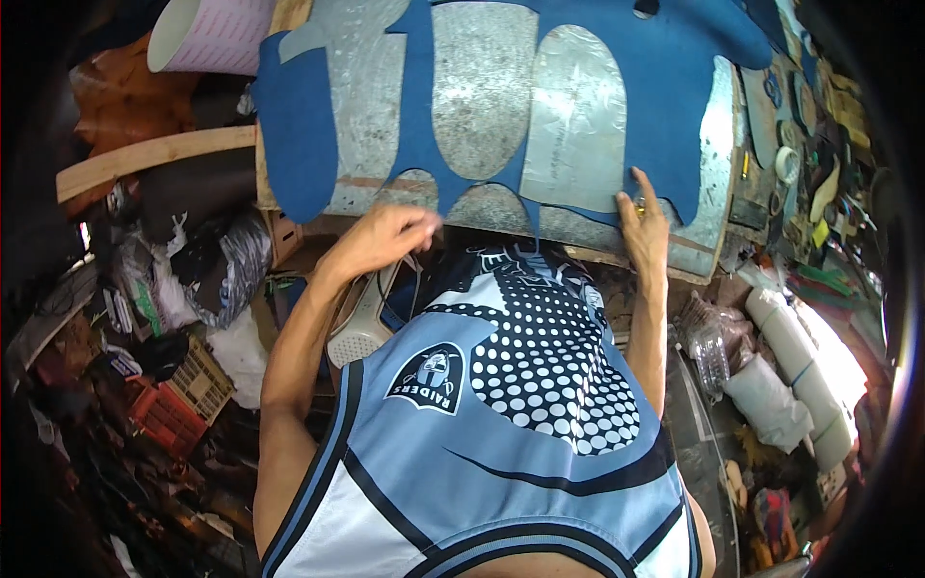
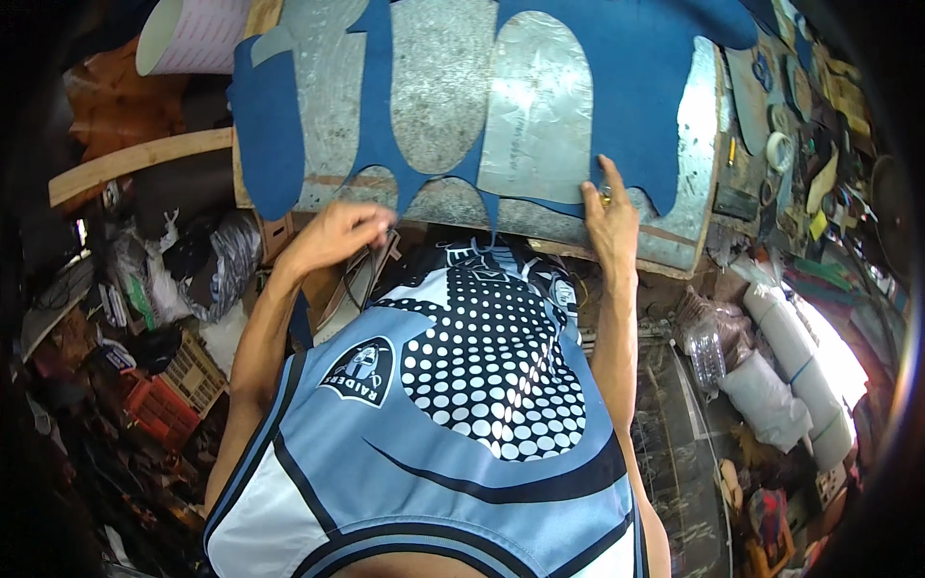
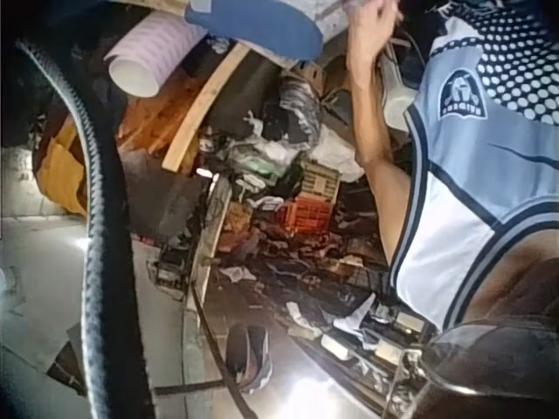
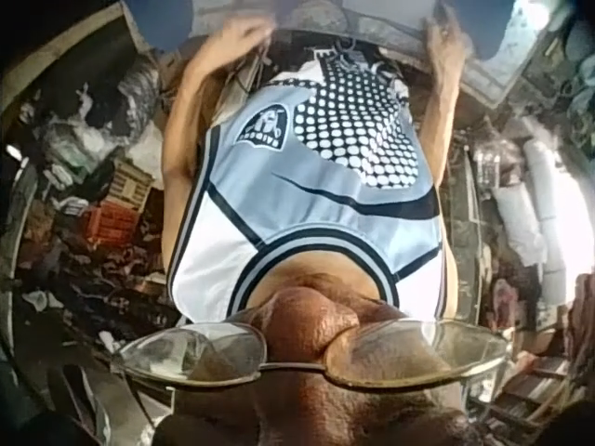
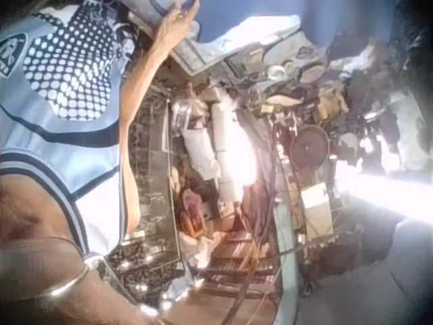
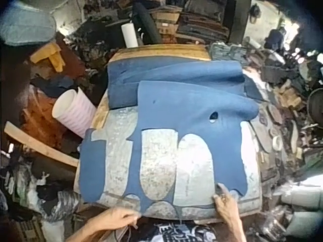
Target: Cutting shoe component patterns from a large sheet of blue leather using a handheld blade and cardboard templates.
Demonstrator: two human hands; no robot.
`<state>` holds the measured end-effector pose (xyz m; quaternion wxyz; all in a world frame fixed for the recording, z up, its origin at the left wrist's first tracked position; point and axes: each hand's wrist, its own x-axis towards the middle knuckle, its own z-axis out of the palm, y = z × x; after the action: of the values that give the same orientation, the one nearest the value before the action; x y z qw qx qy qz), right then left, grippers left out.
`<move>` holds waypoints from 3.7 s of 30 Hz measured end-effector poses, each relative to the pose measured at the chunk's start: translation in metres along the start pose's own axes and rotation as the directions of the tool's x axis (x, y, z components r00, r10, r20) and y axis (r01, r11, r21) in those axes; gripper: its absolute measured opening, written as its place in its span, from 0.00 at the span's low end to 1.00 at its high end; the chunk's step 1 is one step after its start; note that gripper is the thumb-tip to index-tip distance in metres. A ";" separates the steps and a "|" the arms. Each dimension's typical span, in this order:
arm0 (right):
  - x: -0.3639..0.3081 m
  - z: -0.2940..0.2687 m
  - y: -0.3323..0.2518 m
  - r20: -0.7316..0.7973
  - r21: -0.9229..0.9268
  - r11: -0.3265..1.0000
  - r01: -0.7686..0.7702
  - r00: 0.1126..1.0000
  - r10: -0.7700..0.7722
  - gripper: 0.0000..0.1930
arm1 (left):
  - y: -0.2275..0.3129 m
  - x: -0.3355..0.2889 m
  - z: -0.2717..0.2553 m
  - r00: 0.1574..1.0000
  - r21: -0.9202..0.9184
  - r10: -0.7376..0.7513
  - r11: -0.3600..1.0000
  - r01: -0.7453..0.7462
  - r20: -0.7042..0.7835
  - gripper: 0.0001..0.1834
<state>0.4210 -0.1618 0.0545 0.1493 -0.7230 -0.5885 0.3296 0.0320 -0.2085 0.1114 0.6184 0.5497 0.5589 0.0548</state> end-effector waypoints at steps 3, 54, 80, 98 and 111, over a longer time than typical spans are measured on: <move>0.000 -0.011 -0.017 0.130 0.101 0.973 -0.210 0.972 0.196 0.25 | -0.057 -0.045 0.017 0.976 -0.236 -0.207 0.947 0.218 0.072 0.14; 0.004 -0.018 0.005 0.156 0.195 0.979 -0.052 0.988 0.021 0.26 | -0.126 -0.044 -0.035 0.879 0.243 -0.270 0.952 0.184 0.392 0.19; -0.006 -0.003 0.001 0.011 -0.035 0.999 0.034 0.999 -0.034 0.25 | 0.001 -0.058 0.011 0.870 0.158 0.277 0.960 -0.231 -0.409 0.17; -0.014 0.025 -0.008 -0.118 0.122 0.992 -0.032 0.992 0.047 0.22 | 0.010 0.156 0.050 0.697 0.674 0.671 0.639 -0.370 -0.253 0.27; -0.011 0.001 -0.025 0.022 -0.020 0.998 -0.053 0.998 0.053 0.26 | 0.013 0.183 0.011 0.703 0.604 0.635 0.709 -0.365 -0.320 0.40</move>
<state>0.4002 -0.1654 0.0720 0.1266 -0.7360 -0.5740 0.3359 0.1153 -0.0853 0.0031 0.2448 0.7895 0.5166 0.2235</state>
